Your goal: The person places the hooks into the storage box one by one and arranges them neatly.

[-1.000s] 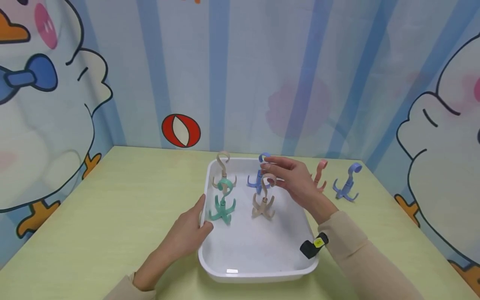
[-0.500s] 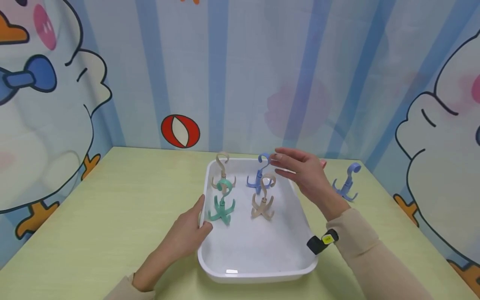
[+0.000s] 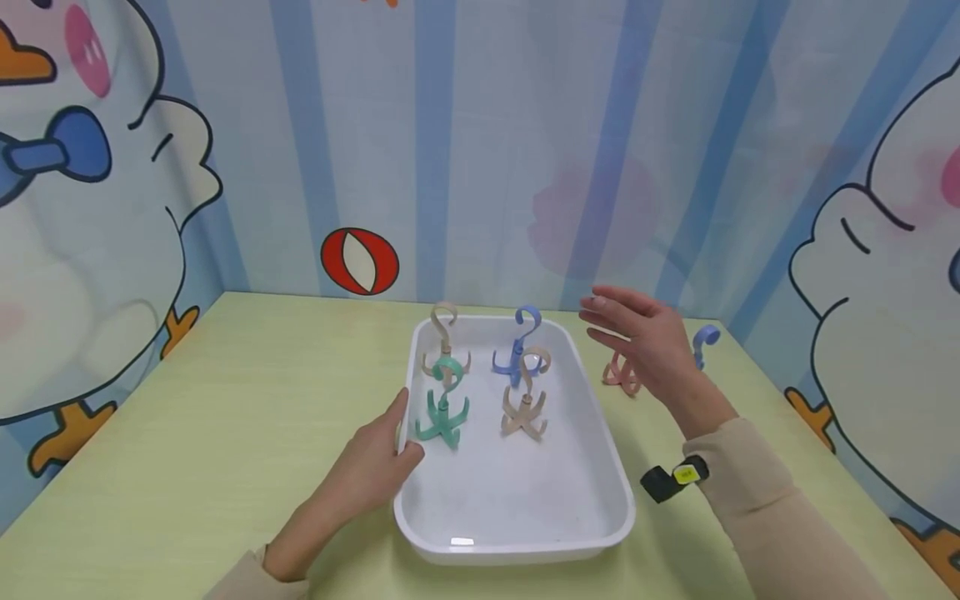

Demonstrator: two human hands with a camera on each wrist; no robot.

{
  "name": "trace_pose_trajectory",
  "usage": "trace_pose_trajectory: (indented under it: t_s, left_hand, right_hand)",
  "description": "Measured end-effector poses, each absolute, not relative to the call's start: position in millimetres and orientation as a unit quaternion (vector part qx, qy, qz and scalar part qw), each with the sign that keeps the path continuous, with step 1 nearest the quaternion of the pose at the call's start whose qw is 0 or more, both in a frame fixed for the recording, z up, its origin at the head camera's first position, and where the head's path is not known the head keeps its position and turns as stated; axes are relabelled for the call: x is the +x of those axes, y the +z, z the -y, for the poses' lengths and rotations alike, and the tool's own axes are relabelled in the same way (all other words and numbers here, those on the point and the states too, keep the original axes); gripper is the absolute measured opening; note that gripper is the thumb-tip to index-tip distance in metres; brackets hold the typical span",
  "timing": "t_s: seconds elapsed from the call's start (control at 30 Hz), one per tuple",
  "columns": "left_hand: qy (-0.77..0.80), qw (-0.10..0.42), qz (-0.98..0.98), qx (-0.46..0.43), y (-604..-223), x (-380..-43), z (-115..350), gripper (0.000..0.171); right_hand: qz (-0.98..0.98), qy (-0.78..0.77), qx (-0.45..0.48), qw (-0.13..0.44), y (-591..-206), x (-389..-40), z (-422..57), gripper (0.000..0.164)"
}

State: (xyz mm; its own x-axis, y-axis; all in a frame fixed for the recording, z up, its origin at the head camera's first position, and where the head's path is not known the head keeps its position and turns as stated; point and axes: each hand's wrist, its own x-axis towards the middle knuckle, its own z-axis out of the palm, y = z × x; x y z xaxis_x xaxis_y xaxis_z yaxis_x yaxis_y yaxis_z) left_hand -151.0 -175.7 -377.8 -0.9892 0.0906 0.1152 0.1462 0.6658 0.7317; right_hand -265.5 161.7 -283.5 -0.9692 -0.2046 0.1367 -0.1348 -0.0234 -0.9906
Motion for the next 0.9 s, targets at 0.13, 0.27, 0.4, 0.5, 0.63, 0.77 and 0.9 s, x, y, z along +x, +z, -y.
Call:
trace_pose_trajectory:
  t_s: [0.13, 0.27, 0.4, 0.5, 0.63, 0.77, 0.9]
  left_hand:
    - [-0.400, 0.038, 0.913, -0.067, -377, -151, 176, 0.081]
    - [-0.398, 0.037, 0.914, -0.065, -377, -151, 176, 0.080]
    - [-0.401, 0.035, 0.913, -0.063, -377, -151, 176, 0.080]
    - [-0.401, 0.036, 0.913, -0.064, -377, -151, 176, 0.080]
    - [-0.400, 0.039, 0.913, -0.067, -377, -151, 176, 0.079]
    - [-0.400, 0.041, 0.913, -0.067, -377, -150, 176, 0.079]
    - [-0.399, 0.039, 0.914, -0.065, -377, -150, 175, 0.080]
  right_hand:
    - [-0.670, -0.734, -0.107, 0.016, -282, -267, -173, 0.034]
    - [-0.650, -0.754, -0.093, 0.003, -283, -268, -186, 0.033]
    - [-0.649, -0.757, -0.069, -0.028, -290, -272, -198, 0.029]
    - [-0.649, -0.757, -0.049, -0.051, -295, -274, -206, 0.026]
    - [-0.643, -0.762, -0.035, -0.069, -302, -278, -215, 0.022]
    - [-0.648, -0.757, -0.022, -0.084, -308, -280, -218, 0.015]
    - [-0.645, -0.757, 0.004, -0.102, -314, -281, -219, 0.011]
